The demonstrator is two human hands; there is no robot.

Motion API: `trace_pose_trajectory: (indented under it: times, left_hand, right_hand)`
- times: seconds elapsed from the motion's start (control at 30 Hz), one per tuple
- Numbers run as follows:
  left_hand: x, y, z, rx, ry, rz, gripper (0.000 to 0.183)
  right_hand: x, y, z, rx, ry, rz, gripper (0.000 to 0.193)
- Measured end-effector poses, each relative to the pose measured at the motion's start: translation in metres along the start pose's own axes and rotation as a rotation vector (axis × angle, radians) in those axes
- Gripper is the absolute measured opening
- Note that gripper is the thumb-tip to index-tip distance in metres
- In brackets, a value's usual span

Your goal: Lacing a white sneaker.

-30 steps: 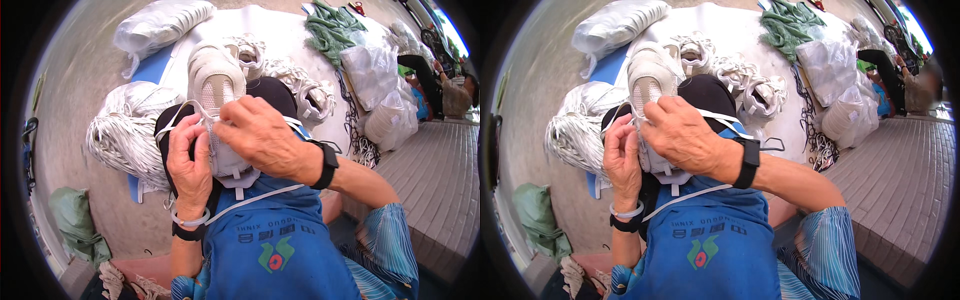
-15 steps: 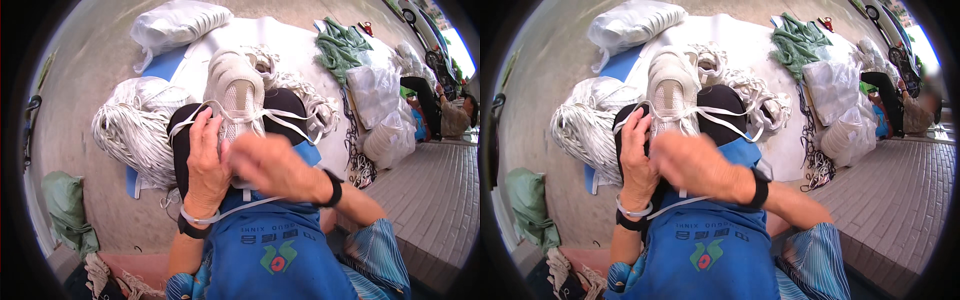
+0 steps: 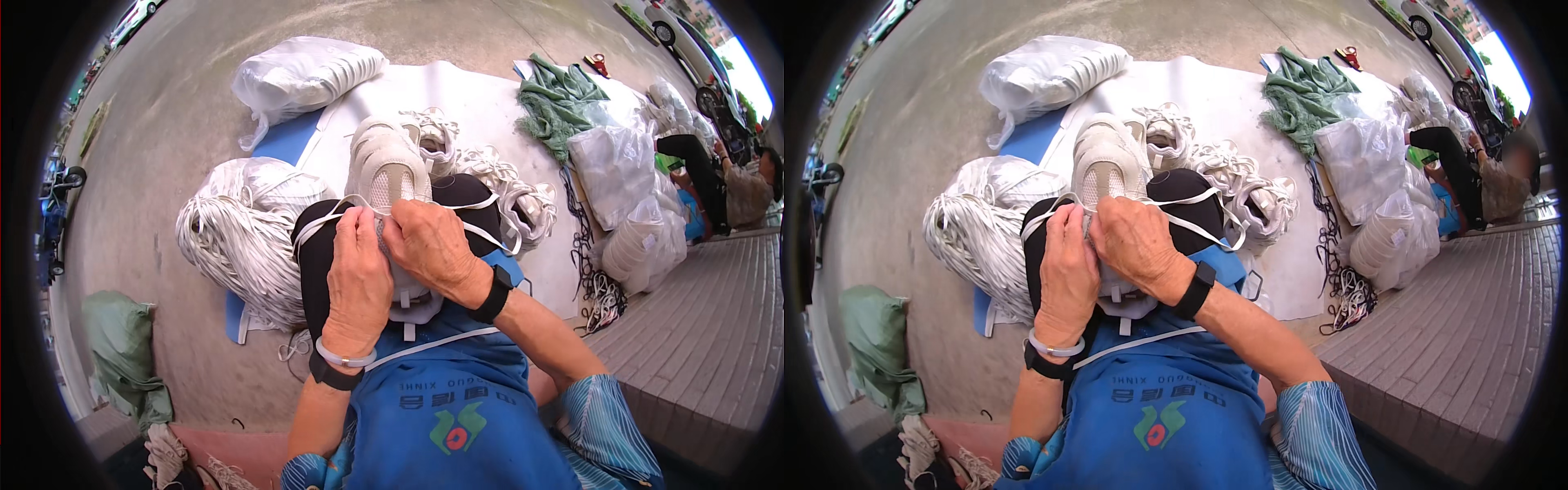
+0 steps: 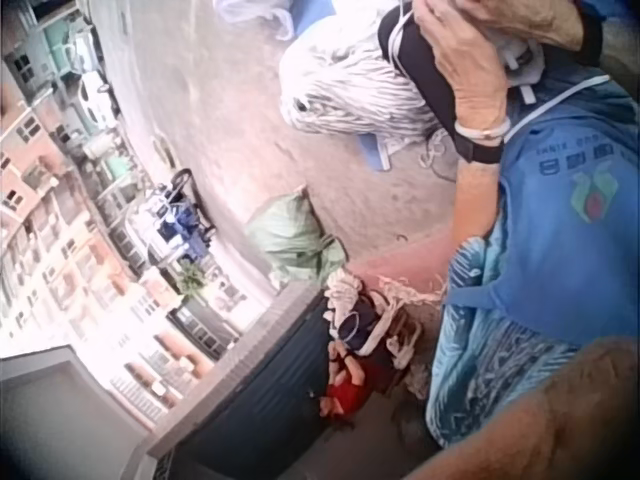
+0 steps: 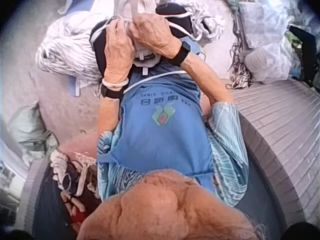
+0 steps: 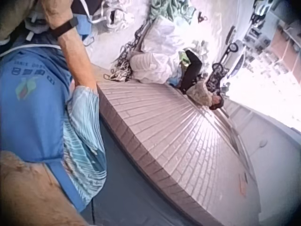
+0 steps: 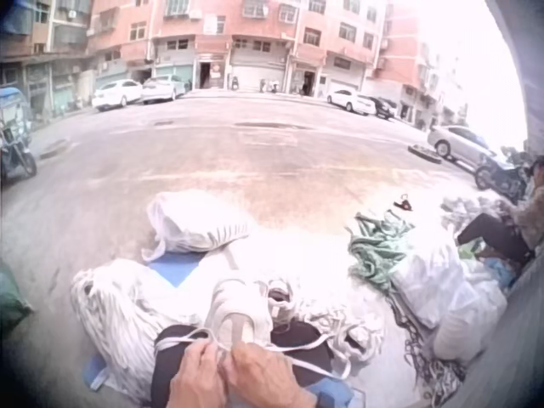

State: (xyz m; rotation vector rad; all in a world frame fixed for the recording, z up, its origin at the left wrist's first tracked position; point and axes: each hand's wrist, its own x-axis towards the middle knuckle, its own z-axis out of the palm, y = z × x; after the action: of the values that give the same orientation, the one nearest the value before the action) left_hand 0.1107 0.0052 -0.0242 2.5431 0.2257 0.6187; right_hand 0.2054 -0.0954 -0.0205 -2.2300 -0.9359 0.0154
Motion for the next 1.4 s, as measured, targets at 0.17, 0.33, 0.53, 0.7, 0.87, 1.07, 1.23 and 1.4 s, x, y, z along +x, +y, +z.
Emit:
trace_pose_trajectory:
  times: [0.17,0.33,0.53,0.7,0.87,1.07,1.23,1.4]
  left_hand:
    - [0.009,-0.017,-0.01,-0.134,-0.087,0.008,0.042]
    - [0.017,-0.039,-0.014,-0.275,-0.136,0.045,0.041]
    - [0.017,-0.02,-0.017,-0.227,0.002,-0.014,0.033]
    - [0.0,-0.001,-0.013,-0.153,0.091,-0.063,0.028]
    - [-0.005,-0.012,-0.007,-0.098,0.042,-0.015,0.031]
    - [0.008,-0.032,-0.012,-0.339,-0.084,-0.171,0.026]
    - [0.021,-0.035,-0.011,-0.308,-0.034,-0.152,0.014]
    - [0.031,-0.041,-0.009,-0.266,-0.088,-0.158,0.014]
  right_hand:
    - [-0.01,0.0,-0.001,-0.04,-0.052,-0.039,0.02]
    - [-0.009,0.001,0.012,-0.101,-0.041,-0.037,0.019]
    - [-0.001,0.002,0.016,-0.015,0.002,0.007,0.029]
    - [-0.004,-0.003,0.015,-0.077,-0.067,0.071,0.03]
    - [-0.009,0.002,0.019,-0.056,-0.046,0.026,0.025]
    - [-0.011,0.007,0.024,-0.053,-0.007,0.009,0.021]
    - [-0.009,0.006,0.025,-0.028,-0.018,0.005,0.022]
    - [-0.01,0.007,0.024,0.009,-0.005,0.004,0.025]
